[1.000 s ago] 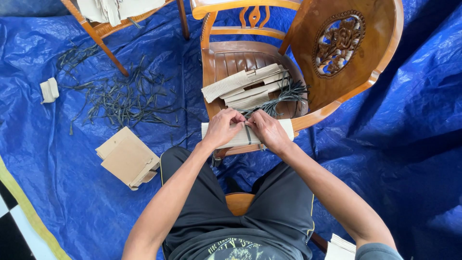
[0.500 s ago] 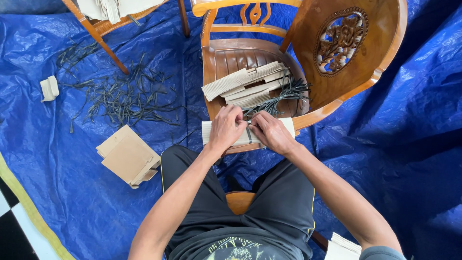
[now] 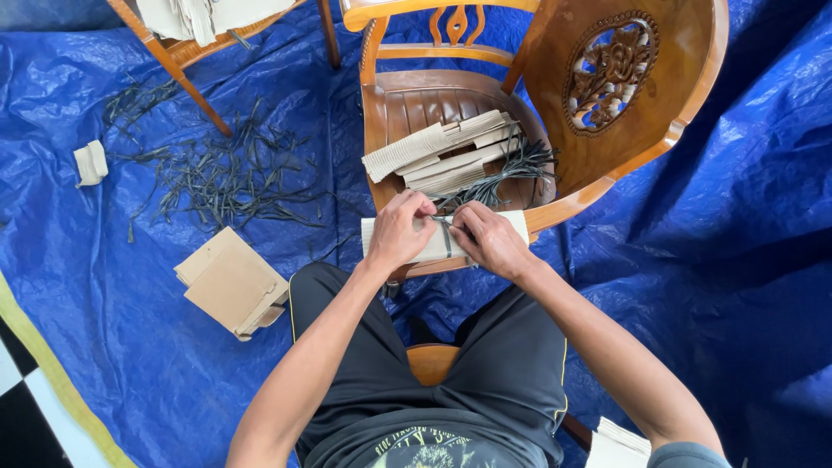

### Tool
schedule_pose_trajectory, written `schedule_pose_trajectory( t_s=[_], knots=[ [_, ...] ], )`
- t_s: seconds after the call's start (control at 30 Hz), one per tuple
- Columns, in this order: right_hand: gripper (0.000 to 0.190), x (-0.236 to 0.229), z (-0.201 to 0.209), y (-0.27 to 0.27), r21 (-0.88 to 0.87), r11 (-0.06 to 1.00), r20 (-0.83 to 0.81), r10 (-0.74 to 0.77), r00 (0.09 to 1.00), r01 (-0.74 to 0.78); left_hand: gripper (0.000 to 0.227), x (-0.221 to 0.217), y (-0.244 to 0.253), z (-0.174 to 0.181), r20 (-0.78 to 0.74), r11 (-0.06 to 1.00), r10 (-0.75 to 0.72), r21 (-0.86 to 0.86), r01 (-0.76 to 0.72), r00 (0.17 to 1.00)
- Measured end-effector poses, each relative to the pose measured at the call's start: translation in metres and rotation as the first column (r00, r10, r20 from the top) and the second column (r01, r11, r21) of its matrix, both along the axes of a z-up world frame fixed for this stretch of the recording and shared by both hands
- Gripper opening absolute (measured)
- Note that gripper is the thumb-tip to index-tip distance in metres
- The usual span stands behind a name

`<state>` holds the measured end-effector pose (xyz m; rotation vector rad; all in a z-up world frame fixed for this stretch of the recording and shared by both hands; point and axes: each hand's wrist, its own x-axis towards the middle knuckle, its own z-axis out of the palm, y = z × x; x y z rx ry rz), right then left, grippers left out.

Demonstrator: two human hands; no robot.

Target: Bundling paper rolls together using thin plastic straps and cutting them with scissors.

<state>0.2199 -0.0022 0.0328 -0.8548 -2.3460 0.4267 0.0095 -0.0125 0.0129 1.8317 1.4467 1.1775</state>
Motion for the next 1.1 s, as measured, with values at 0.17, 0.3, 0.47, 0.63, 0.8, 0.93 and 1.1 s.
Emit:
schedule_pose_trajectory(
  t_s=[0.17, 0.3, 0.47, 0.63, 0.8, 0.93, 1.1],
  knots=[
    [0.015, 0.000, -0.001, -0.001, -0.033, 0.999, -0.012, -0.008, 1.000, 0.008, 0.012, -0.003, -0.006, 0.008, -0.084, 0.987, -0.104, 0.111, 0.113, 0.991],
    [0.015, 0.000, 0.000, -0.002, -0.051, 0.999, -0.018, -0.019, 1.000, 0.019, 0.010, -0.004, -0.005, 0.000, -0.113, 0.989, -0.115, 0.074, 0.124, 0.987],
    [0.015, -0.001, -0.001, -0.002, -0.057, 0.997, -0.040, -0.051, 0.998, 0.049, 0.010, -0.005, -0.001, -0.003, -0.116, 0.989, -0.122, 0.063, 0.130, 0.986],
    [0.015, 0.007, -0.014, 0.001, -0.476, 0.865, -0.127, -0.248, 0.960, 0.161, 0.016, -0.018, 0.009, -0.018, -0.051, 0.978, -0.205, 0.024, 0.206, 0.977],
    [0.016, 0.028, -0.035, 0.040, -0.495, 0.841, -0.325, -0.413, 0.851, 0.219, 0.021, -0.028, 0.018, -0.014, -0.089, 0.995, -0.053, -0.094, 0.044, 0.995],
    [0.015, 0.037, -0.027, 0.074, -0.554, 0.791, -0.265, -0.464, 0.846, 0.260, 0.030, -0.016, 0.013, -0.001, -0.269, 0.988, 0.034, -0.139, -0.073, 0.962],
    [0.017, 0.057, -0.051, 0.139, -0.518, 0.772, 0.029, -0.414, 0.910, 0.368, 0.031, -0.014, 0.013, -0.002, -0.345, 0.990, 0.035, -0.113, -0.079, 0.938]
  ],
)
